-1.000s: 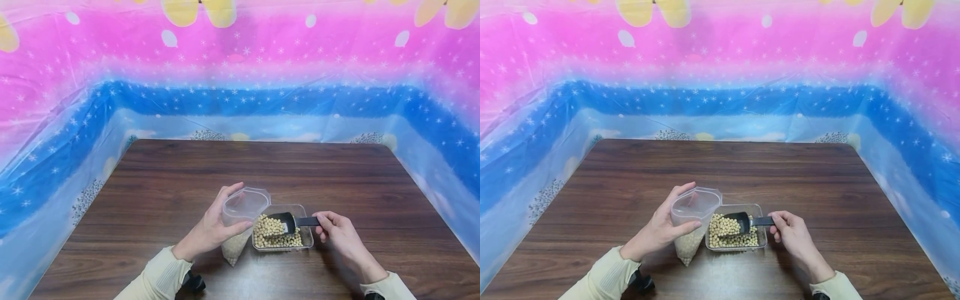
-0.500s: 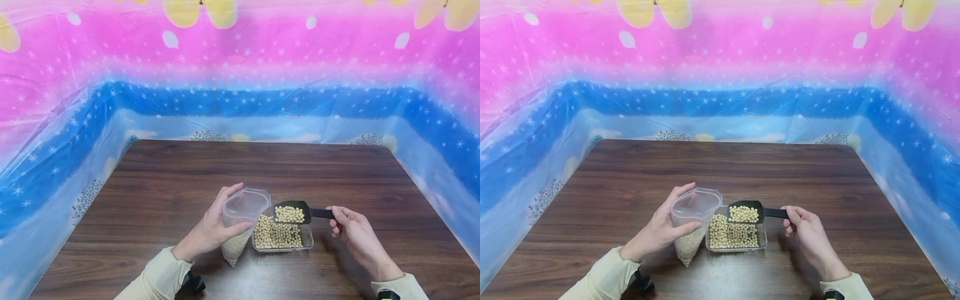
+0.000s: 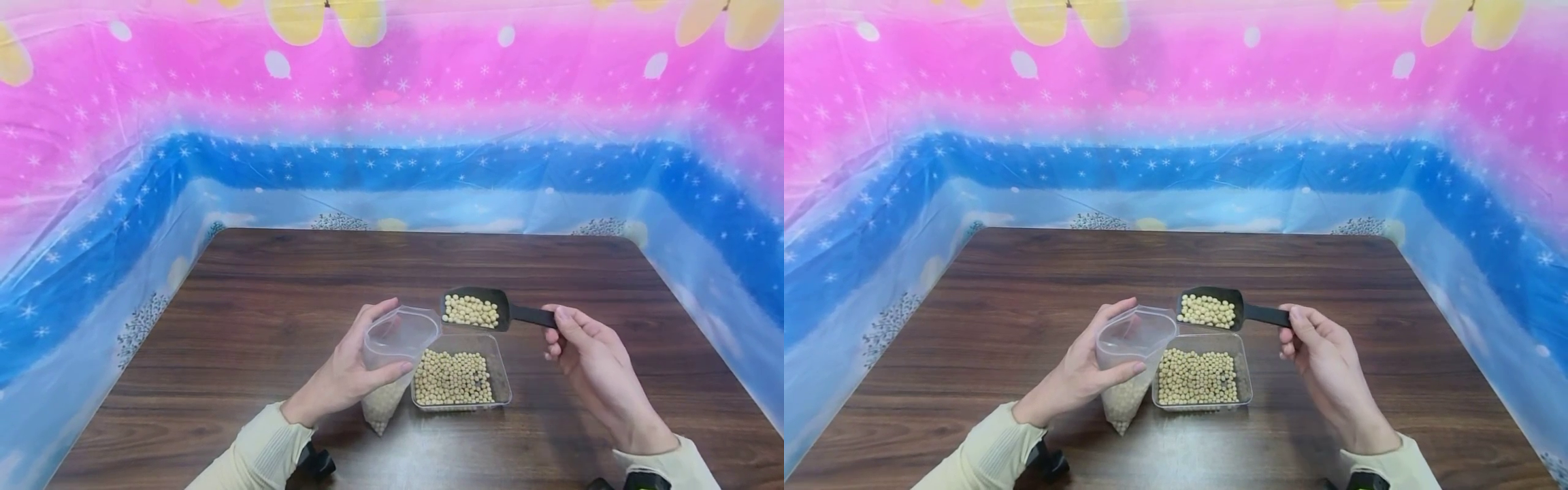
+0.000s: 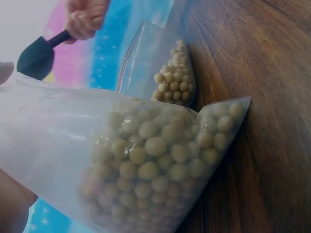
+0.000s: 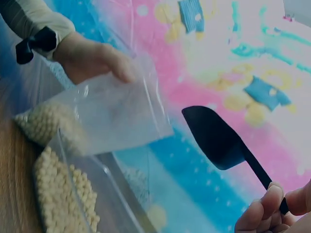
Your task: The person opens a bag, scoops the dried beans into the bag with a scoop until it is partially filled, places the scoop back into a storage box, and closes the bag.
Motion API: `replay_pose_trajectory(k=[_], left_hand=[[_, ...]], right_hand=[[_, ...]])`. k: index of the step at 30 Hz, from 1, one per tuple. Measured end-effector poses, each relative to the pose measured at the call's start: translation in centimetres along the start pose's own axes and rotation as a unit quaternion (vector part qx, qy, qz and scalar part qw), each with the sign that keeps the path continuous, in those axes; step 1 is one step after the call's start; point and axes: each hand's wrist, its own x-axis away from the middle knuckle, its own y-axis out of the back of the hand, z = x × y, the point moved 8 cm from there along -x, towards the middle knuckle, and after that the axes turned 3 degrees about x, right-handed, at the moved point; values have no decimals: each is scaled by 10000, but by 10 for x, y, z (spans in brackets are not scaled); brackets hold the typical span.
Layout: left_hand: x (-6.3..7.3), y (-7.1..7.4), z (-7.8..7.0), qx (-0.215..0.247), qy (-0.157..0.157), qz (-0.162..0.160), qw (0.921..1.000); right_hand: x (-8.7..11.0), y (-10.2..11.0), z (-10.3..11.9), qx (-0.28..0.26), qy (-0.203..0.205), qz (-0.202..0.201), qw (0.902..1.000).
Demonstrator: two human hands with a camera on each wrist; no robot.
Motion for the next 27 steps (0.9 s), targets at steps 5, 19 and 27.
replay_pose_trajectory(k=[5,19,27], left_hand=[[1,1,1,-48,78,-2,10000],[1,1,-2,-47,78,11,10000],[0,0,-6,-193,42,-10,9998]], right_hand=[[1,-21,14,-39,216,135,9997],[5,-45,36,822,899,-59,9925],[8,-49,46,1406,1144,-238,9831]])
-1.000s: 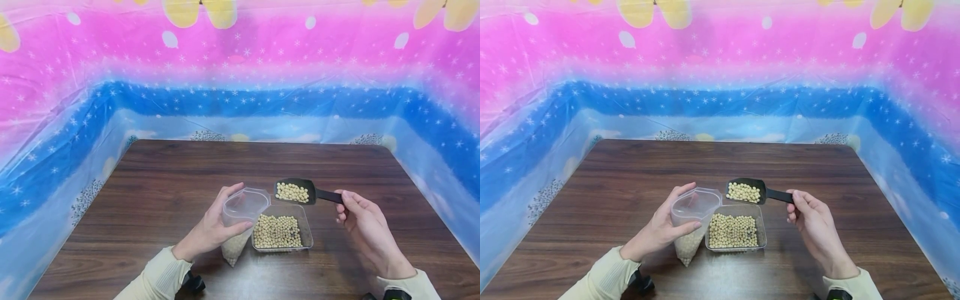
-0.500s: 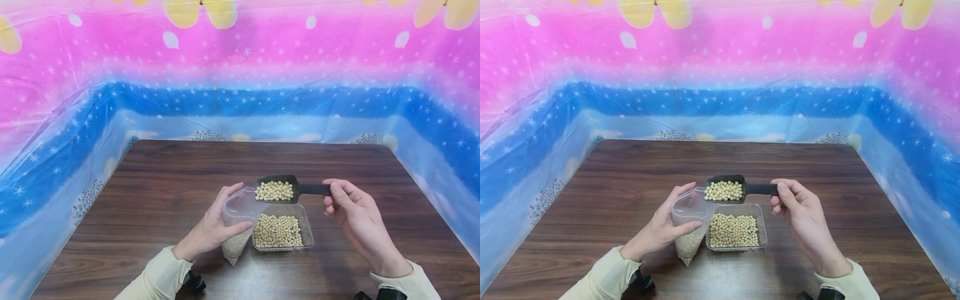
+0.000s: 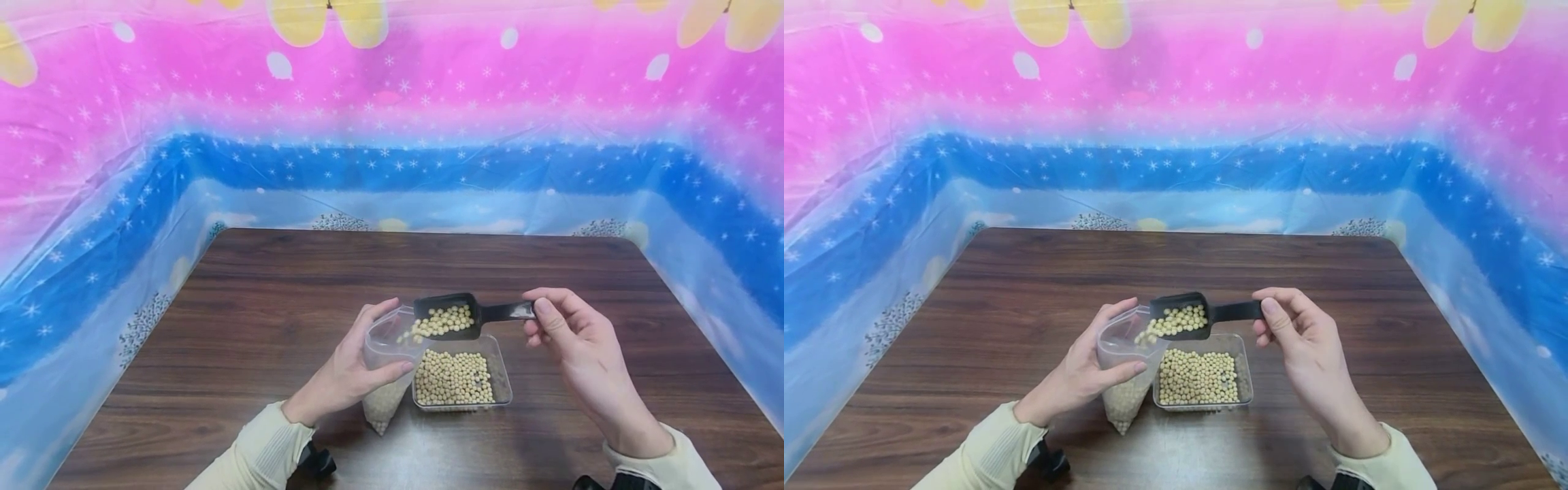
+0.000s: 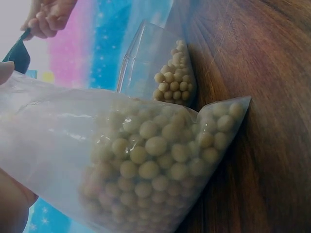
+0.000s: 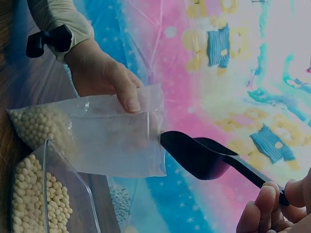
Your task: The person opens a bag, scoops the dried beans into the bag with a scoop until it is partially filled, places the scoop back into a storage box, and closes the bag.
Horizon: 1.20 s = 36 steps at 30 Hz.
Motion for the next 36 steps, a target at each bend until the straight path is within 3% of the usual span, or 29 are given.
replay_pose_trajectory(k=[4,8,11,13,15,18,20,22,25,30,33,36], left_hand=[[0,0,-13,-79,-32,-22,10000],[-1,0,-29,-67,6,-24,10000],[-1,1,-26,22,16,-7,10000],[0,1,-19,84,29,-7,10000],[0,1,-10,164,35,-10,9999],[1,1,0,185,21,-12,9998],[0,1,3,191,-12,-7,9998],[0,1,4,181,-43,-6,9998],[0,1,4,161,-45,-12,9999],[0,1,4,175,-4,2,9998],[0,1,3,173,-4,-9,9999],[1,0,4,173,16,-13,9998]], right_hand=[[3,-2,10,770,275,-36,9966],[7,-7,21,1530,717,26,9856],[10,-11,29,1915,1108,-30,9752],[14,-10,39,1974,1644,-294,9660],[19,-8,50,2112,2384,-702,9453],[29,-9,63,2564,3503,-1249,8921],[31,-14,61,3099,3805,-1254,8623],[29,-20,51,3539,3780,-985,8498],[24,-27,29,4178,3367,-512,8423],[20,-30,2,4796,2915,-365,8269],[17,-29,-9,4847,2551,-398,8357],[12,-21,-20,4731,1949,-529,8576]])
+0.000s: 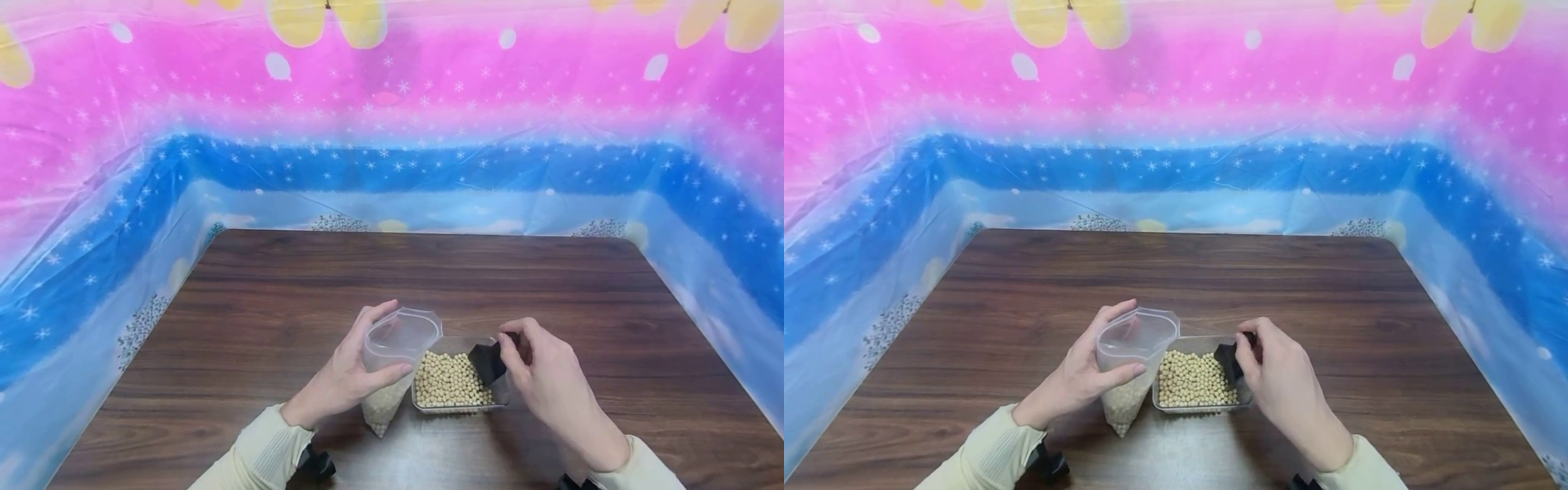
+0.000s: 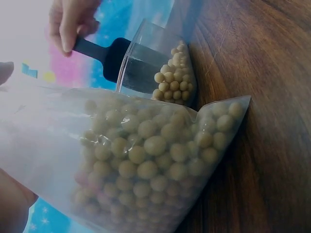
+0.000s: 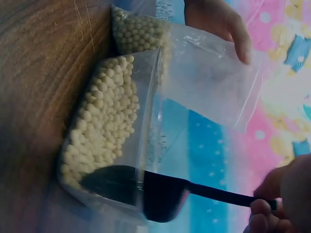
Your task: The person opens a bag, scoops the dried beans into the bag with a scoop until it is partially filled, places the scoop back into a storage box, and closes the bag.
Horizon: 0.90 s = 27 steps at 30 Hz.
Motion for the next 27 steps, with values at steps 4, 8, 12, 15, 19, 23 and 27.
replay_pose_trajectory(k=[4,8,12,15,19,23,27], left_hand=[[0,0,0,-45,-2,-12,10000],[1,1,0,-47,3,-17,10000],[1,0,2,18,40,7,10000],[1,0,2,31,39,11,10000],[2,1,2,1,5,7,10000],[1,1,0,-43,-26,3,10000],[0,0,-1,-22,-52,17,10000]], right_hand=[[0,-5,-21,-297,-822,185,9960],[2,-13,-44,-678,-1523,634,9840],[12,-27,-63,-1183,-2167,1164,9620],[23,-39,-69,-1962,-2541,1464,9357],[37,-49,-72,-2906,-2723,1715,9011],[45,-51,-79,-2988,-2847,1880,8912],[53,-59,-86,-3399,-3298,1806,8621]])
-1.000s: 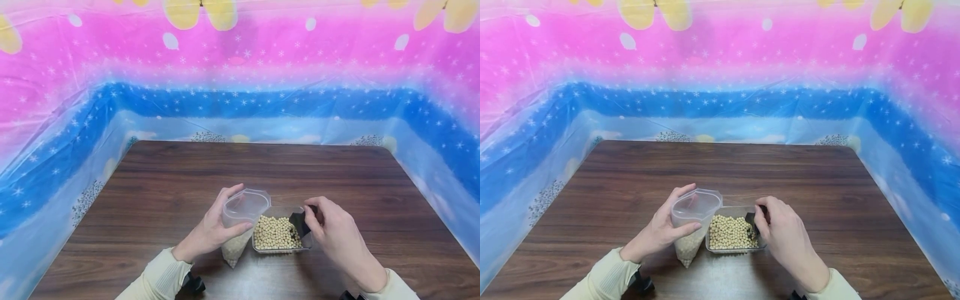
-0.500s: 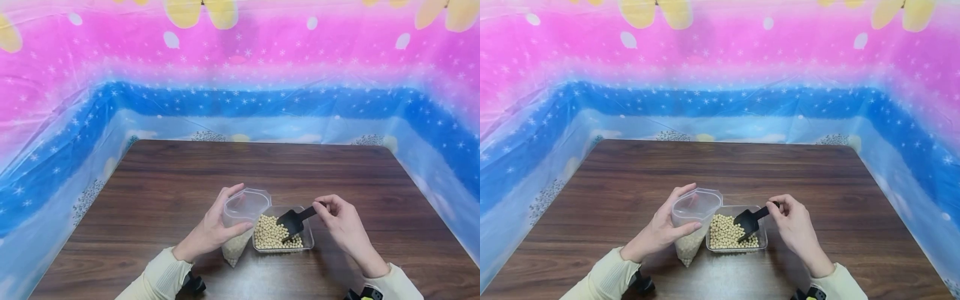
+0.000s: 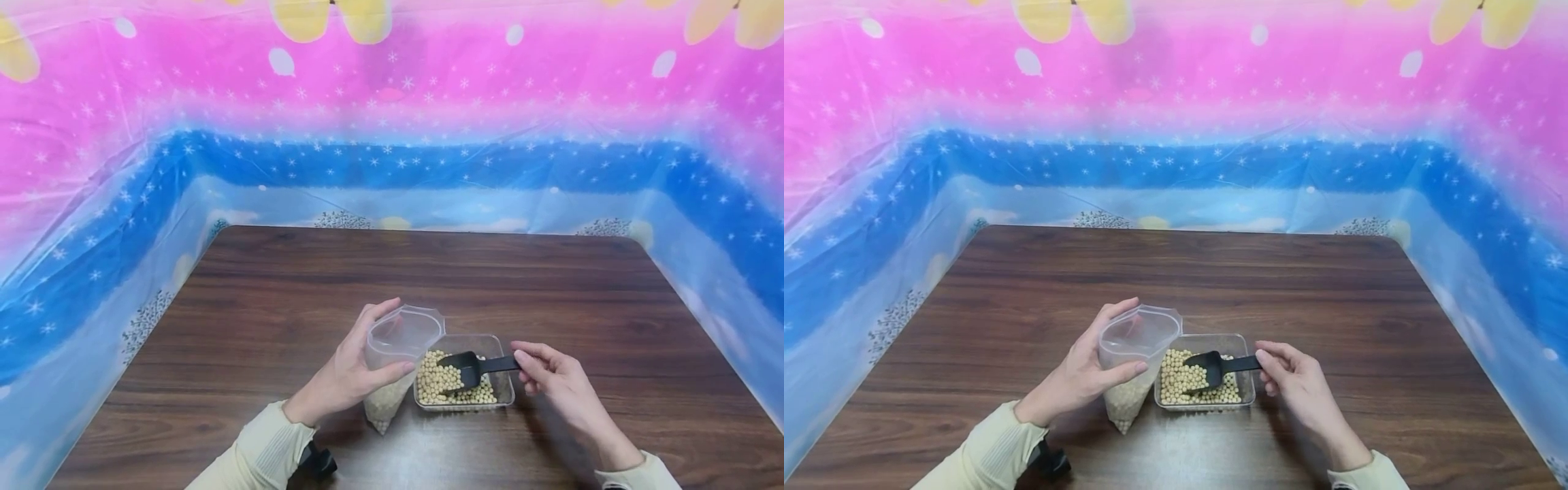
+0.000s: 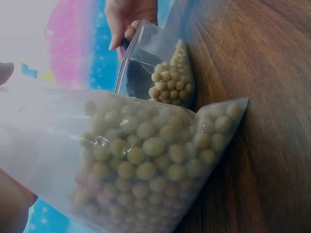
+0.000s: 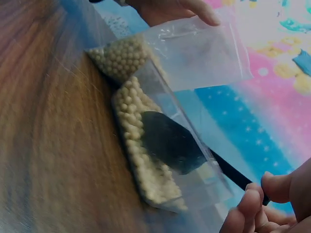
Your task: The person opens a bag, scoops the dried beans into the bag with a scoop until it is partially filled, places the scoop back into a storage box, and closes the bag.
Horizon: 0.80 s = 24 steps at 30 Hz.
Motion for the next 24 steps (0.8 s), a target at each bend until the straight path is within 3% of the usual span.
replay_pose_trajectory(k=[5,15,20,24], left_hand=[[0,0,0,-13,-7,3,10000],[0,0,0,-22,54,-23,10000],[0,0,1,3,61,-21,10000],[0,0,2,36,88,-5,10000]], right_hand=[[-1,-9,-12,-762,-302,15,9966],[-4,-2,-23,-1096,-692,-146,9915],[-6,8,-26,-1595,-606,24,9853],[-7,16,-22,-2176,-389,219,9750]])
